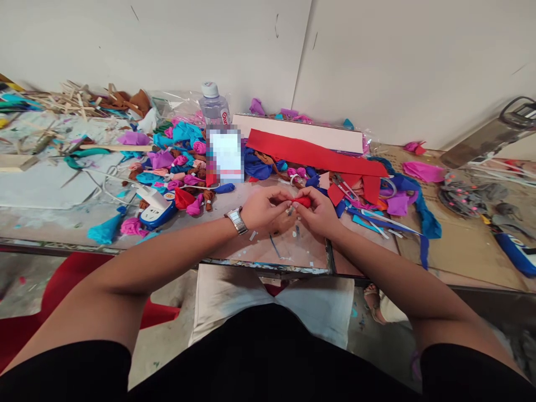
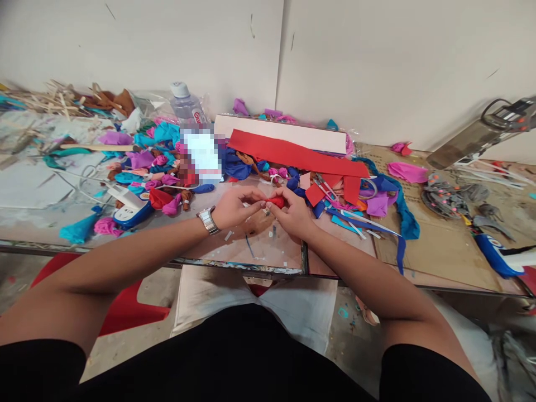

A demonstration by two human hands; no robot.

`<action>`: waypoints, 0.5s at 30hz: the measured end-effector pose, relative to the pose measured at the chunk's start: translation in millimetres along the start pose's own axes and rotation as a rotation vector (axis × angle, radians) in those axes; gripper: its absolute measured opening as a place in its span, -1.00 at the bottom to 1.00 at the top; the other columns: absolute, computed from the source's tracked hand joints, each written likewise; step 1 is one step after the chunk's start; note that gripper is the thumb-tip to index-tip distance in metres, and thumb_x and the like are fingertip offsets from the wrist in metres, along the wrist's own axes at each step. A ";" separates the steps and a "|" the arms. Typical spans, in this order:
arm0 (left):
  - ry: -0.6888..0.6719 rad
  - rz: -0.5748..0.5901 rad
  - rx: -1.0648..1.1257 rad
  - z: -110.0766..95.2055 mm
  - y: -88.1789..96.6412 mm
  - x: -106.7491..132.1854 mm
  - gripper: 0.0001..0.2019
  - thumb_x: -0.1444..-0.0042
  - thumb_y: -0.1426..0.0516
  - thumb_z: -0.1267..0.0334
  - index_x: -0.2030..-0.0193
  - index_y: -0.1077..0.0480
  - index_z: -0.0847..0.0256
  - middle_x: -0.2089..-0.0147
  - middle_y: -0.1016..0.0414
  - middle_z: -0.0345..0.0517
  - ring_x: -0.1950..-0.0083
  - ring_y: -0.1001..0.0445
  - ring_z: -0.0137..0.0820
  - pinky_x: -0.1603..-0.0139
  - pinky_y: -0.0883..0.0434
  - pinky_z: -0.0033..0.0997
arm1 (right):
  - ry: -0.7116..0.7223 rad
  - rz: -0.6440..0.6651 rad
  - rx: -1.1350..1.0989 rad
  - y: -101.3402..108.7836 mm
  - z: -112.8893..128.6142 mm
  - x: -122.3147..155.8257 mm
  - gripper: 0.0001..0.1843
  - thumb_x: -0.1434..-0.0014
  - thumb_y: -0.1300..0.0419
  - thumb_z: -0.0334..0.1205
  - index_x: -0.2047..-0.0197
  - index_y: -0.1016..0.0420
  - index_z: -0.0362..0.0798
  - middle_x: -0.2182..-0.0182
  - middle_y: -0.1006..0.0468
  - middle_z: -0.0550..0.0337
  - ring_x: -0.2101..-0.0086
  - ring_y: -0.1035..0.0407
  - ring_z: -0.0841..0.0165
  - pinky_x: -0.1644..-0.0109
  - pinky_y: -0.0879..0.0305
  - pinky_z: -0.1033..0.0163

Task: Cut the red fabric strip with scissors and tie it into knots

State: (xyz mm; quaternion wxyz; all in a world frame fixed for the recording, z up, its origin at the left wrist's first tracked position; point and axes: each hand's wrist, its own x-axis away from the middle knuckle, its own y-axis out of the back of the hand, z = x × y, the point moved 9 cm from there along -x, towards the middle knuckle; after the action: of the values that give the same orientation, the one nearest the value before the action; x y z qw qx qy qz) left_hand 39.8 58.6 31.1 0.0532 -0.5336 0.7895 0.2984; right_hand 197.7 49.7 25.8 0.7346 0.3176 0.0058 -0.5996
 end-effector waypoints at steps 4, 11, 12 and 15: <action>-0.007 -0.022 0.039 -0.5 1.8 -0.8 -0.80 -0.29 -0.29 0.15 0.11 -0.63 0.24 0.16 -0.72 -0.05 0.26 -0.65 -0.42 0.14 -0.60 -0.43 | 0.044 -0.018 0.016 2.6 5.9 0.5 -0.82 -0.34 -0.31 -0.09 0.10 -0.50 0.02 0.26 -0.57 0.22 0.27 -0.43 0.30 0.13 -0.34 0.18; 0.020 -0.055 0.064 1.6 4.7 -1.7 -0.80 -0.22 -0.35 0.15 0.15 -0.63 0.25 0.21 -0.72 -0.04 0.30 -0.63 -0.44 0.21 -0.58 -0.47 | 0.164 -0.029 0.113 4.6 17.0 0.6 -0.87 -0.36 -0.29 -0.10 0.12 -0.50 0.05 0.24 -0.59 0.18 0.25 -0.45 0.26 0.10 -0.38 0.13; 0.011 -0.061 0.058 0.6 5.6 -1.9 -0.81 -0.22 -0.35 0.16 0.16 -0.64 0.25 0.22 -0.72 -0.04 0.31 -0.63 -0.44 0.22 -0.58 -0.48 | 0.173 -0.030 0.122 4.7 18.0 0.7 -0.86 -0.36 -0.30 -0.09 0.12 -0.50 0.05 0.24 -0.59 0.17 0.24 -0.45 0.25 0.10 -0.38 0.12; -0.020 -0.084 0.038 -3.1 9.0 -2.0 -0.83 -0.21 -0.35 0.19 0.18 -0.66 0.25 0.24 -0.72 -0.03 0.32 -0.62 -0.44 0.23 -0.57 -0.48 | 0.175 -0.024 0.118 4.7 19.2 1.6 -0.81 -0.35 -0.32 -0.04 0.10 -0.49 0.06 0.23 -0.59 0.16 0.25 -0.45 0.25 0.10 -0.40 0.10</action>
State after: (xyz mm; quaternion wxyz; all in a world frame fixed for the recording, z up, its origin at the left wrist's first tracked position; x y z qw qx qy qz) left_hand 33.5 60.9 38.2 0.0836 -0.5621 0.7715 0.2861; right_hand 195.2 39.6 42.7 0.7040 0.4114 0.0382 -0.5776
